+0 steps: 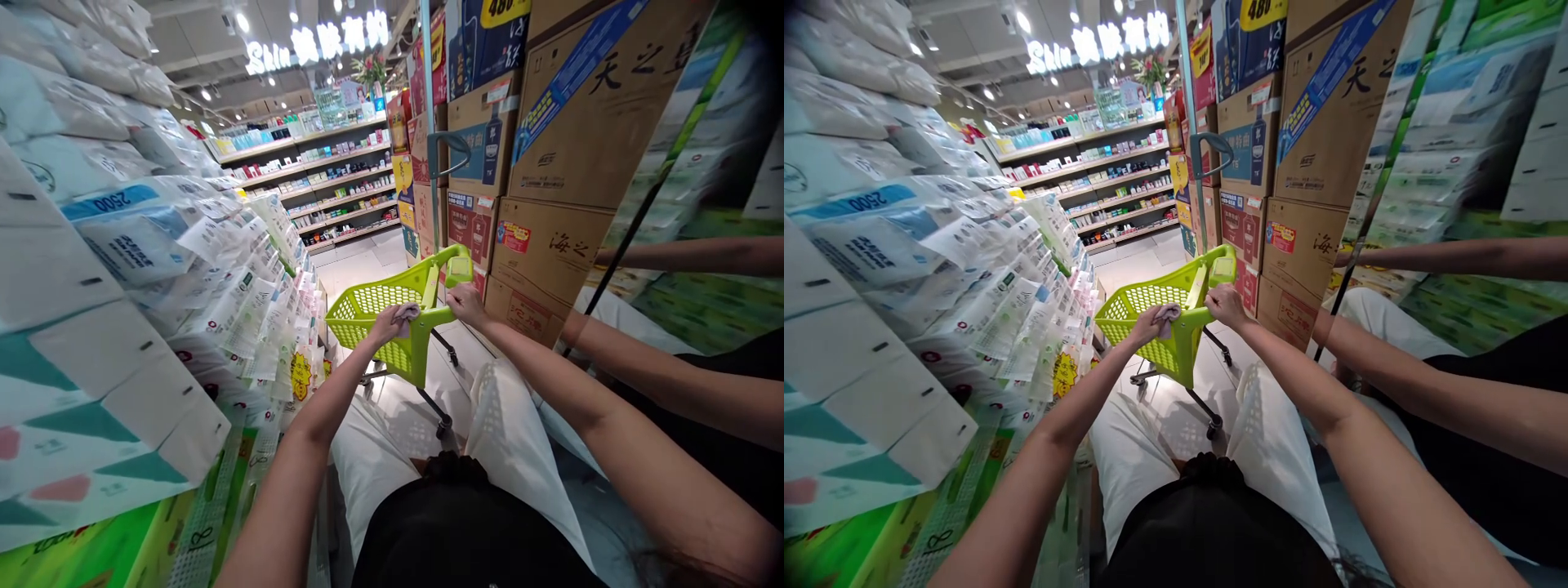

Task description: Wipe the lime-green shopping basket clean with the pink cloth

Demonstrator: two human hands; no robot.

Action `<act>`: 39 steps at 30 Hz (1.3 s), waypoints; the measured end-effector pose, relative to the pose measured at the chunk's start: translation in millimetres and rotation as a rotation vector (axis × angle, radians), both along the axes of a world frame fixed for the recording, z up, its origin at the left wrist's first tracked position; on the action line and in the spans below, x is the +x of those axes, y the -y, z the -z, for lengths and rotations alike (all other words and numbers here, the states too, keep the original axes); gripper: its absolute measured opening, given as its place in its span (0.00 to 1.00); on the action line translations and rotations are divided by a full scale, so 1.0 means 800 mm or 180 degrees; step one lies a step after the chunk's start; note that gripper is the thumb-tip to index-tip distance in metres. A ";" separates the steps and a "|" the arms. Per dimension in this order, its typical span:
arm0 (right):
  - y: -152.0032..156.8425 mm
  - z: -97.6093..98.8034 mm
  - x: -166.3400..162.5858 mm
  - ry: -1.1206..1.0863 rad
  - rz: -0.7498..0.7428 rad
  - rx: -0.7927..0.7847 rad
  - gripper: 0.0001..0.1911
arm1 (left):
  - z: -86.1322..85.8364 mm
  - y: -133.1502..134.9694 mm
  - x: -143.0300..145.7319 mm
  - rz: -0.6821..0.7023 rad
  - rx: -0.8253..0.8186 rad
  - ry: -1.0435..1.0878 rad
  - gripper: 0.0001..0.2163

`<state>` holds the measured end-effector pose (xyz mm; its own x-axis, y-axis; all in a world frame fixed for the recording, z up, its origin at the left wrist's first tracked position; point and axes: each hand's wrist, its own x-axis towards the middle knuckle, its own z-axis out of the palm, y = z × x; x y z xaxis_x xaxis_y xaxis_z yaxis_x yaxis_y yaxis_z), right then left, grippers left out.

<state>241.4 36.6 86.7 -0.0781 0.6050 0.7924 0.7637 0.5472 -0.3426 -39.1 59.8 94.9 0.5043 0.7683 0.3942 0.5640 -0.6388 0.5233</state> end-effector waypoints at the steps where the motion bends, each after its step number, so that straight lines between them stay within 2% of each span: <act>1: 0.000 0.000 0.002 -0.0004 -0.0036 -0.0003 0.18 | -0.001 0.000 0.006 0.0094 0.0025 0.0011 0.07; 6: -0.001 -0.002 0.010 -0.0030 -0.0138 0.0016 0.17 | -0.004 -0.003 0.009 0.0471 0.0066 -0.0014 0.17; 8: -0.001 -0.004 0.013 -0.0005 -0.0170 0.0028 0.17 | -0.003 -0.007 -0.003 0.0339 -0.0044 -0.0093 0.19; 13: 0.004 -0.013 0.010 0.0262 -0.0056 0.0069 0.17 | 0.004 -0.012 -0.020 -0.0202 -0.0224 -0.0115 0.14; 18: 0.018 -0.017 -0.013 0.0788 0.0307 0.0135 0.16 | 0.012 0.003 0.014 0.0233 0.0031 0.0217 0.20; 21: 0.025 -0.015 -0.015 0.0828 0.0440 -0.0017 0.19 | 0.019 0.010 0.014 0.0333 0.0165 0.0331 0.22; 26: 0.020 -0.011 0.002 0.0824 0.0501 0.0004 0.22 | 0.033 0.010 -0.039 -0.0306 0.0022 0.0192 0.25; 28: 0.016 -0.010 0.005 0.0724 0.0601 0.0030 0.22 | 0.037 0.011 -0.046 -0.0510 0.0016 0.0219 0.24; 30: 0.012 -0.008 0.005 0.0605 0.0696 0.0052 0.23 | 0.039 0.014 -0.032 -0.0554 0.0032 0.0234 0.22; 35: 0.006 -0.007 0.015 0.0673 0.0726 0.0036 0.24 | 0.038 0.024 0.021 -0.0109 0.0193 0.0284 0.21; 37: 0.005 -0.008 0.022 0.0737 0.0668 -0.0015 0.24 | 0.039 0.023 0.020 -0.0035 0.0178 0.0256 0.21; 39: 0.004 -0.009 0.026 0.0749 0.0634 -0.0070 0.23 | 0.041 0.020 0.007 -0.0173 0.0102 0.0221 0.21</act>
